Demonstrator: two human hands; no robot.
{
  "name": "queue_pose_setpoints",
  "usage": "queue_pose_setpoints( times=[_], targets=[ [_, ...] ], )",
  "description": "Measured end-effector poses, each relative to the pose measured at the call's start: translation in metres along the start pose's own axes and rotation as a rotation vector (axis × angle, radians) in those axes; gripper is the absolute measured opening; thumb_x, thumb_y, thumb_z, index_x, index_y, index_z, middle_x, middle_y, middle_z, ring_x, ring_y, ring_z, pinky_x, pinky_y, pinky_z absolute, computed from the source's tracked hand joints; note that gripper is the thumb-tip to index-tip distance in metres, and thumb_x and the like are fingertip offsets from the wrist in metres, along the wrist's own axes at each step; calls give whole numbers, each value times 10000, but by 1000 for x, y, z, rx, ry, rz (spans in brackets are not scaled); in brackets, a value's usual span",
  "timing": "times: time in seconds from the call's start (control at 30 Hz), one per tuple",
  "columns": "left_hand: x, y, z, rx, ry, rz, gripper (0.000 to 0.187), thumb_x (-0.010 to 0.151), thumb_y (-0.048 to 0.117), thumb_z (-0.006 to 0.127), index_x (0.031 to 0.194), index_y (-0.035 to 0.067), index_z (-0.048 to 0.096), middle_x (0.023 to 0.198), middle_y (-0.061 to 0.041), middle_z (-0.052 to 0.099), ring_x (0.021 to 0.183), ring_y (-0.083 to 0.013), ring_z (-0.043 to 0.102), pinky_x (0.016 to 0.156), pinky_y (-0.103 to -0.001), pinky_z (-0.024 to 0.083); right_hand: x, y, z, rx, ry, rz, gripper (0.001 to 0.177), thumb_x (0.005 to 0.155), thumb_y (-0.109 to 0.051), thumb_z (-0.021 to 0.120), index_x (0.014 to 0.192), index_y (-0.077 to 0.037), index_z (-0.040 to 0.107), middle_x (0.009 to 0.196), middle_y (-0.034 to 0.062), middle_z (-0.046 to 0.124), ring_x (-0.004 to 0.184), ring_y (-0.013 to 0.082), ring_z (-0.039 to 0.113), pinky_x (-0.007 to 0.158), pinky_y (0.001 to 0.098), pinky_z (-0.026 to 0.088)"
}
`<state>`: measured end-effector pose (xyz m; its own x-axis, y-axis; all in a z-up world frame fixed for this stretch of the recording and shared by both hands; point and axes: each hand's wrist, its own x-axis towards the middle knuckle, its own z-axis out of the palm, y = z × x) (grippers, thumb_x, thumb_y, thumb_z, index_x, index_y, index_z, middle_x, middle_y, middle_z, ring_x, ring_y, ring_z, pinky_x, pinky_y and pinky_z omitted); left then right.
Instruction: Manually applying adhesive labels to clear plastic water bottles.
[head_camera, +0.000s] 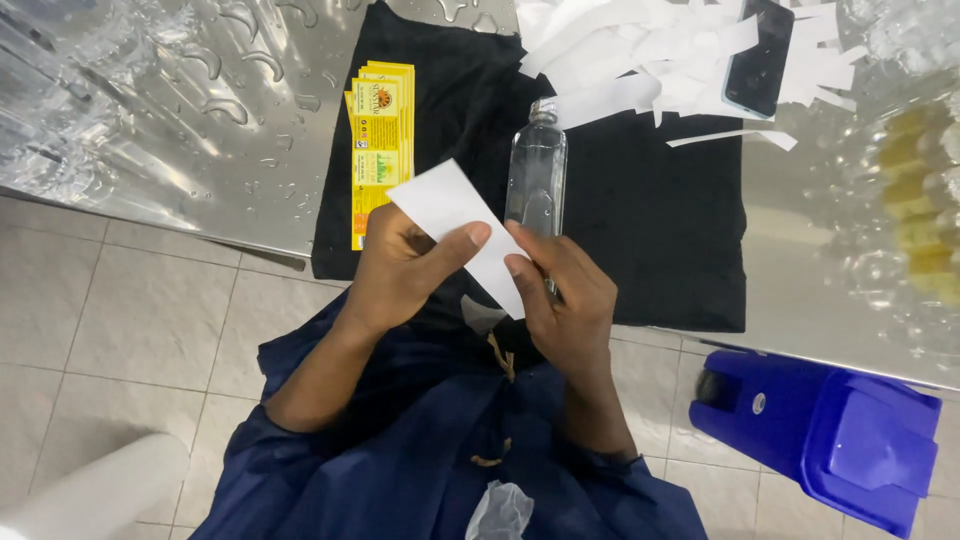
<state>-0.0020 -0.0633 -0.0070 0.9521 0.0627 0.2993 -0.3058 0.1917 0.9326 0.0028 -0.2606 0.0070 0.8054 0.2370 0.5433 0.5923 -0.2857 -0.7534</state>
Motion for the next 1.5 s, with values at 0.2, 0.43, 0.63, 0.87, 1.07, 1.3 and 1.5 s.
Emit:
queue_pose_setpoints(
  times=[0.2, 0.43, 0.63, 0.87, 1.07, 1.3, 1.5],
  targets=[
    [4, 17, -2, 123, 102, 69, 157, 1005, 180, 813, 1019, 25, 791, 755, -104, 713, 689, -114, 645, 601, -270, 516, 2, 0, 0, -74, -10, -43, 265, 1037, -127, 764, 1272, -7, 794, 847, 140, 743, 721, 265, 715, 643, 375, 581],
    [-2, 21, 21, 288, 173, 100, 140, 974, 156, 873, 1023, 43, 807, 800, -138, 777, 592, -203, 735, 535, -264, 549, 25, -24, 9, -461, 92, -367, 459, 950, -300, 916, 1300, -29, 794, 1154, 167, 773, 1172, 414, 733, 1093, 557, 547],
    [-11, 21, 16, 111, 48, 50, 140, 1000, 134, 802, 1083, 25, 829, 809, -151, 811, 711, -170, 747, 654, -315, 613, 17, -21, -4, -558, -26, -267, 467, 1028, -318, 818, 1423, -84, 730, 1254, 132, 821, 1386, 389, 666, 1255, 646, 299],
    [-1, 36, 21, 226, -27, 293, 112, 1036, 109, 760, 1105, 25, 732, 1255, -156, 680, 1199, -270, 683, 1088, -379, 582, 10, -40, -12, -342, -119, -107, 343, 1100, -191, 719, 1402, -41, 656, 1433, 180, 725, 1416, 330, 678, 1263, 527, 474],
    [-5, 35, 24, 129, -47, 372, 101, 1011, 48, 773, 1068, 56, 689, 1190, -151, 783, 1111, -279, 768, 1022, -396, 624, -4, -25, 0, 5, -97, 93, 249, 1042, -180, 747, 1228, -13, 737, 1181, 135, 809, 1069, 231, 806, 917, 315, 634],
    [-2, 40, 23, 53, -6, 387, 90, 916, -38, 824, 904, -25, 737, 1022, -197, 830, 997, -368, 814, 890, -459, 637, 7, -27, -10, 54, 129, -63, 378, 918, -190, 887, 1132, 84, 740, 1144, 271, 767, 1131, 423, 776, 1011, 484, 608],
    [-6, 47, 29, 166, -57, 396, 79, 869, -37, 852, 889, -10, 780, 1002, -188, 843, 931, -383, 836, 810, -459, 671, 17, -40, -22, 41, 113, -122, 142, 922, -63, 868, 980, 45, 796, 1003, 199, 756, 872, 276, 775, 782, 363, 658]
  ],
)
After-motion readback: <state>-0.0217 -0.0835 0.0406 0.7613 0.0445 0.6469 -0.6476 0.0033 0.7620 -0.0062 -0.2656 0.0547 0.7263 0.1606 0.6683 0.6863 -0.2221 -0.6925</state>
